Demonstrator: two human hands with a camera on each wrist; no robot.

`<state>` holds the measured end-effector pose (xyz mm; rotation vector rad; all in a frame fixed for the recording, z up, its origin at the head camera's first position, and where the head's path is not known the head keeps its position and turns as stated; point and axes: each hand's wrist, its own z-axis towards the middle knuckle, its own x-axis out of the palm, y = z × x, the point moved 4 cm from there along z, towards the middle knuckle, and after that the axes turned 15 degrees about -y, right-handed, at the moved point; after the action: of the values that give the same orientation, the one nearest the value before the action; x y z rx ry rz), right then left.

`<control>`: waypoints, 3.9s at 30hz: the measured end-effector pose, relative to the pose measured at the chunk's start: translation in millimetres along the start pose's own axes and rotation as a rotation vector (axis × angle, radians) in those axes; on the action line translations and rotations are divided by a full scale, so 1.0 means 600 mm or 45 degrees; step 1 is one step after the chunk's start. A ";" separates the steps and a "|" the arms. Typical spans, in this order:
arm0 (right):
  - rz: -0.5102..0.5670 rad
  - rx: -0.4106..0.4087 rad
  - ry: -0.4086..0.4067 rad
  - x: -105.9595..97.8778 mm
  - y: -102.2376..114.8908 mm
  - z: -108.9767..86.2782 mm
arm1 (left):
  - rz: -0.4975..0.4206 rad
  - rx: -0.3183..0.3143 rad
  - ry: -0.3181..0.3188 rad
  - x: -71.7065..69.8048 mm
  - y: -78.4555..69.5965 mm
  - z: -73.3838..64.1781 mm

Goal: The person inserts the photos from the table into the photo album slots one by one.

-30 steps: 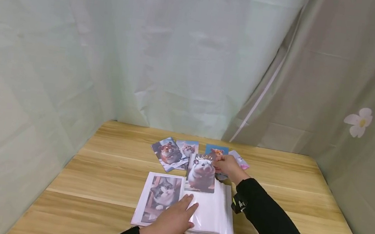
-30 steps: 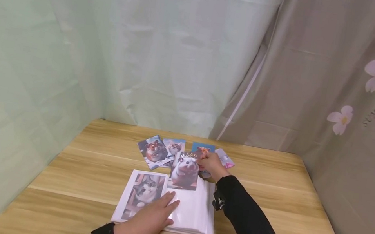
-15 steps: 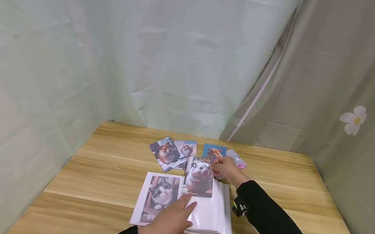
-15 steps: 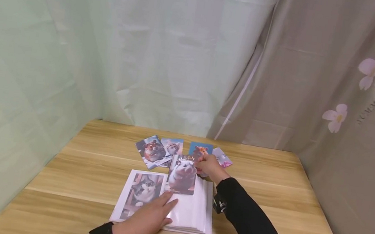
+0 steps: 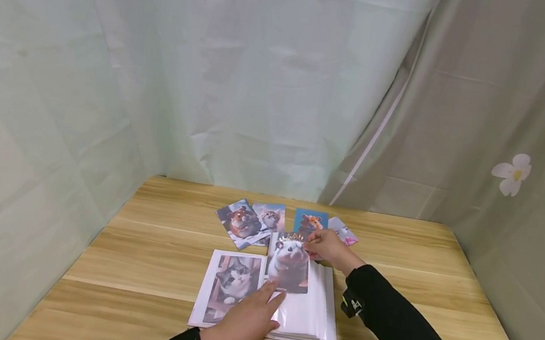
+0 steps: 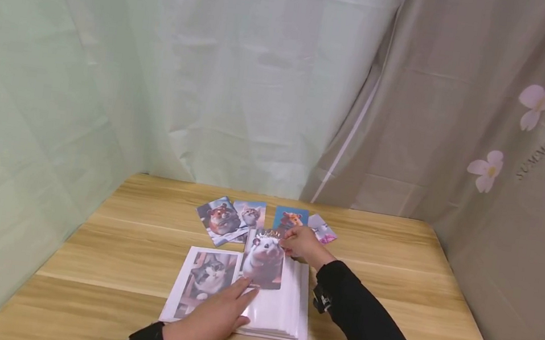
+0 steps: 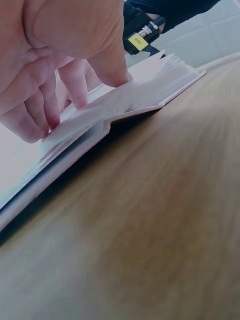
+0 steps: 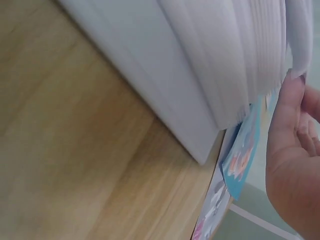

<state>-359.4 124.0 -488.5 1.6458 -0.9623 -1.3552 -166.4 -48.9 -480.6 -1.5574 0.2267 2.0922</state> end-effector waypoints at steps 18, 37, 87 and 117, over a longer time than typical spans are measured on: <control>-0.086 -0.096 -0.039 0.012 0.008 0.024 | -0.028 -0.002 0.000 -0.006 0.001 0.002; -0.277 -0.459 0.086 0.043 0.046 0.035 | -0.021 -0.025 0.022 -0.006 0.001 0.002; -0.193 -0.289 0.334 0.050 0.024 0.007 | -0.131 -0.075 0.093 0.002 0.010 0.003; -0.373 -0.432 0.316 0.054 0.047 -0.014 | -0.108 -0.048 0.079 -0.001 0.009 0.000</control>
<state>-348.3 83.9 -474.8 1.6806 -0.3337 -1.3723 -169.2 -53.8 -481.2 -1.6270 0.1413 1.9954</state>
